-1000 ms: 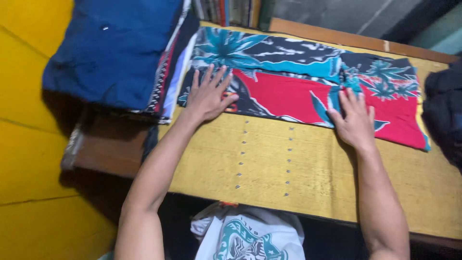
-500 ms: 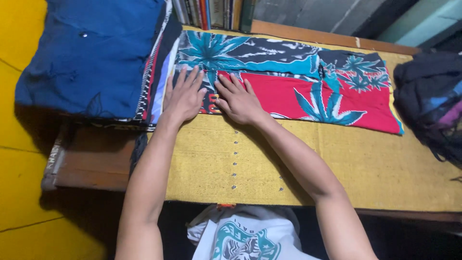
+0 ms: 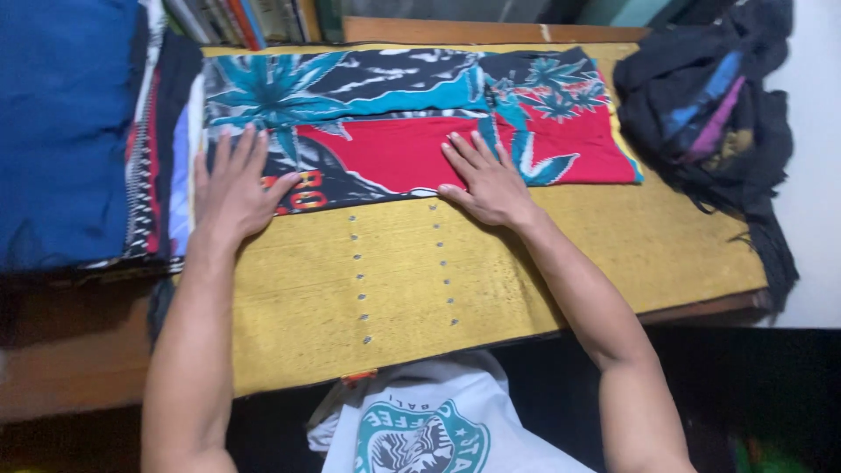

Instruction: The person folds a patterned shirt on a yellow mat by hand. They smooth the fabric, fold the sleeves inward, fold the sides toward the center, and then fold the shirt in half to create a compact rectangle.

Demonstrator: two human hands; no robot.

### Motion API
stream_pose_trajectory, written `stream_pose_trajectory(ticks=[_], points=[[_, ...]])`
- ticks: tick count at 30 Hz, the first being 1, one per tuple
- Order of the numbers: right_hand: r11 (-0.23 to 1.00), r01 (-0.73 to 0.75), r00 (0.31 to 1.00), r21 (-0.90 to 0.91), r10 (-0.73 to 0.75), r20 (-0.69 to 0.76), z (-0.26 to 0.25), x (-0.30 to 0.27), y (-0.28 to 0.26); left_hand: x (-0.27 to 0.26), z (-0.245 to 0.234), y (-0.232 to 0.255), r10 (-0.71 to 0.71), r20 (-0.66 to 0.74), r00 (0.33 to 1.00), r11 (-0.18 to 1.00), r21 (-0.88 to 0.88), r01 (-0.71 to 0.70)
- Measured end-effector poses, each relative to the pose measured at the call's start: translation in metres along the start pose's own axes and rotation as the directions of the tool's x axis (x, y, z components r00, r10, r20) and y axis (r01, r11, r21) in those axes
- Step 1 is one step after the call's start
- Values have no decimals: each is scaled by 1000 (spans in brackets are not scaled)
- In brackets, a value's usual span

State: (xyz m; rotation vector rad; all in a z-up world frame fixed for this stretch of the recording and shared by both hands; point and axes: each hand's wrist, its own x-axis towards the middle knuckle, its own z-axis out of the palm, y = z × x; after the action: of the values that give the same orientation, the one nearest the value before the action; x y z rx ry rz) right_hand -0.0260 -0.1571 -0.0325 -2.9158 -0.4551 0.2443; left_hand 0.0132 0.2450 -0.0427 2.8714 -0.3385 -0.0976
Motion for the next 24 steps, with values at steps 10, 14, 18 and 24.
stream_pose_trajectory(ticks=[10, 14, 18, 24], points=[[997, -69, 988, -39, 63, -138, -7, -42, 31, 24, 36, 77, 407, -346, 845, 896, 330, -297], [993, 107, 992, -47, -110, -68, -9, -12, -9, 57, 50, 128, 429, -68, 901, 902, 78, -424], [993, 120, 993, -24, -120, 11, 12, 0, 0, 56, 46, 150, 291, 133, 947, 947, 102, -306], [992, -123, 990, 6, 122, 71, 0, -38, 60, 53, 34, 153, 256, 210, 944, 951, 117, -284]])
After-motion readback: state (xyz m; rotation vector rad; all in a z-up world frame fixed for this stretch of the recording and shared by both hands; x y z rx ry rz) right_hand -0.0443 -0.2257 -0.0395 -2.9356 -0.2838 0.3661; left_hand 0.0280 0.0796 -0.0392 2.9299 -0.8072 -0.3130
